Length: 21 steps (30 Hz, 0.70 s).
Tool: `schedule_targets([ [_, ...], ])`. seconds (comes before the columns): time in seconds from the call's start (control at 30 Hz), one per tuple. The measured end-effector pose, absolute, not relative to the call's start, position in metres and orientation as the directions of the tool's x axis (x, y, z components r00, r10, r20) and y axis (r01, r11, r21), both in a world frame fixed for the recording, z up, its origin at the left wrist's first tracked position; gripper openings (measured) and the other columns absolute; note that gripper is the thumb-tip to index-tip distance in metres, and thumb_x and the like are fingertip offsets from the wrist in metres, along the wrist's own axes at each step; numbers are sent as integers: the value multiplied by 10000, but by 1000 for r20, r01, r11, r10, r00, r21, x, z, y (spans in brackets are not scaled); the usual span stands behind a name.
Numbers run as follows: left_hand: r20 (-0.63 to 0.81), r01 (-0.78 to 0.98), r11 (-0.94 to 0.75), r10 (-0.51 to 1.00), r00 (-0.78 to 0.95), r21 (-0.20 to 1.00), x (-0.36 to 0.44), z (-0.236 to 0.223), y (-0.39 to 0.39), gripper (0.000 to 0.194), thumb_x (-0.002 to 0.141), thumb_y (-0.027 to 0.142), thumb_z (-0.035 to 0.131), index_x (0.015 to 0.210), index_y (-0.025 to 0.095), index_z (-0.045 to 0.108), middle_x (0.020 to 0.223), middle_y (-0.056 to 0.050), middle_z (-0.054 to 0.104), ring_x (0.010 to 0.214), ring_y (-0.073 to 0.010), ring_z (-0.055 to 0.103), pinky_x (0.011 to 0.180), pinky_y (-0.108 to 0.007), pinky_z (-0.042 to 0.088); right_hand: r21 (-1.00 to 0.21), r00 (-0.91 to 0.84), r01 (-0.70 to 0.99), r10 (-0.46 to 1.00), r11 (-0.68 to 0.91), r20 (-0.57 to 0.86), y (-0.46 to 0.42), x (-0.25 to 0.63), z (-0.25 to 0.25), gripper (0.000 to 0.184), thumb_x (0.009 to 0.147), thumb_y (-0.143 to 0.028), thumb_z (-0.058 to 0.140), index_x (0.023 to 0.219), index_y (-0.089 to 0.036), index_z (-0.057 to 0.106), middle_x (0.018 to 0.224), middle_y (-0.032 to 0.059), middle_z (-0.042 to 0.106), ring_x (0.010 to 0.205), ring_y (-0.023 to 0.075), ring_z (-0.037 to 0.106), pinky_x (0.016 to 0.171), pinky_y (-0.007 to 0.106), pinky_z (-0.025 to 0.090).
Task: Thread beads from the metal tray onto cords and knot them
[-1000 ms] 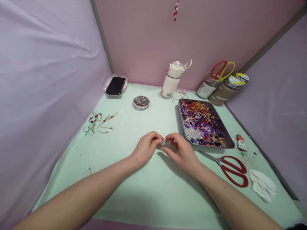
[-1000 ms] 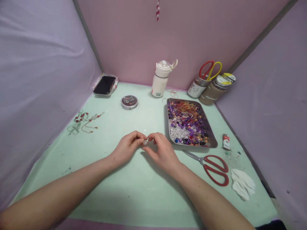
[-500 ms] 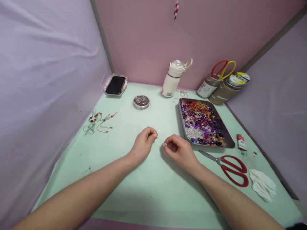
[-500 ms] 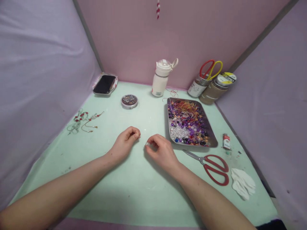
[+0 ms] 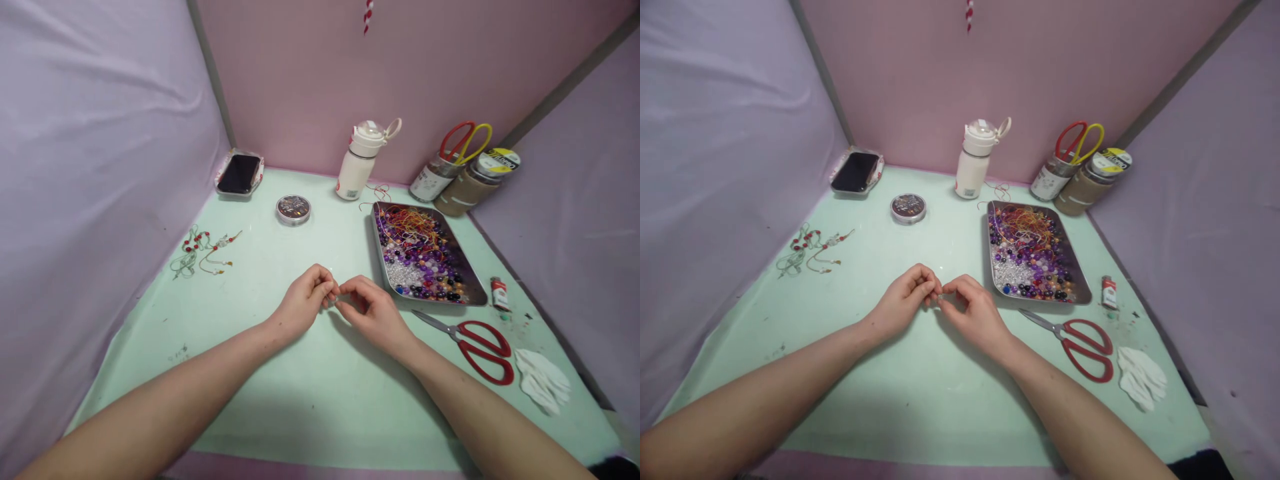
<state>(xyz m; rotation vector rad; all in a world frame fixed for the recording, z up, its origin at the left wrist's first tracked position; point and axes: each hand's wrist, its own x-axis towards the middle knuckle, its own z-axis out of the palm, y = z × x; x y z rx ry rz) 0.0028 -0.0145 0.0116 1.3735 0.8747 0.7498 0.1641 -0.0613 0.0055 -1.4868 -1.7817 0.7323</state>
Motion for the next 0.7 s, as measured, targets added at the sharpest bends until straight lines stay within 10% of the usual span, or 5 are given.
schedule_targets([
  [0.3,136,219,-286,844,519,933,0,14,-18,104,829,149,449,740,192,485,827,-10,511,811,-147,484,751,-276,384,-878,-112,450,986,164,127,-62,165,4,74,850,-239,584,800,-205,627,789,15,582,694,140,513,625,269,407],
  [0.7,-86,127,31,886,456,991,3,15,-17,86,803,231,512,859,187,560,826,-6,597,765,-137,534,714,-267,419,-945,-33,322,999,51,43,-61,164,8,132,822,-279,591,729,-188,609,739,1,563,655,127,499,603,255,395],
])
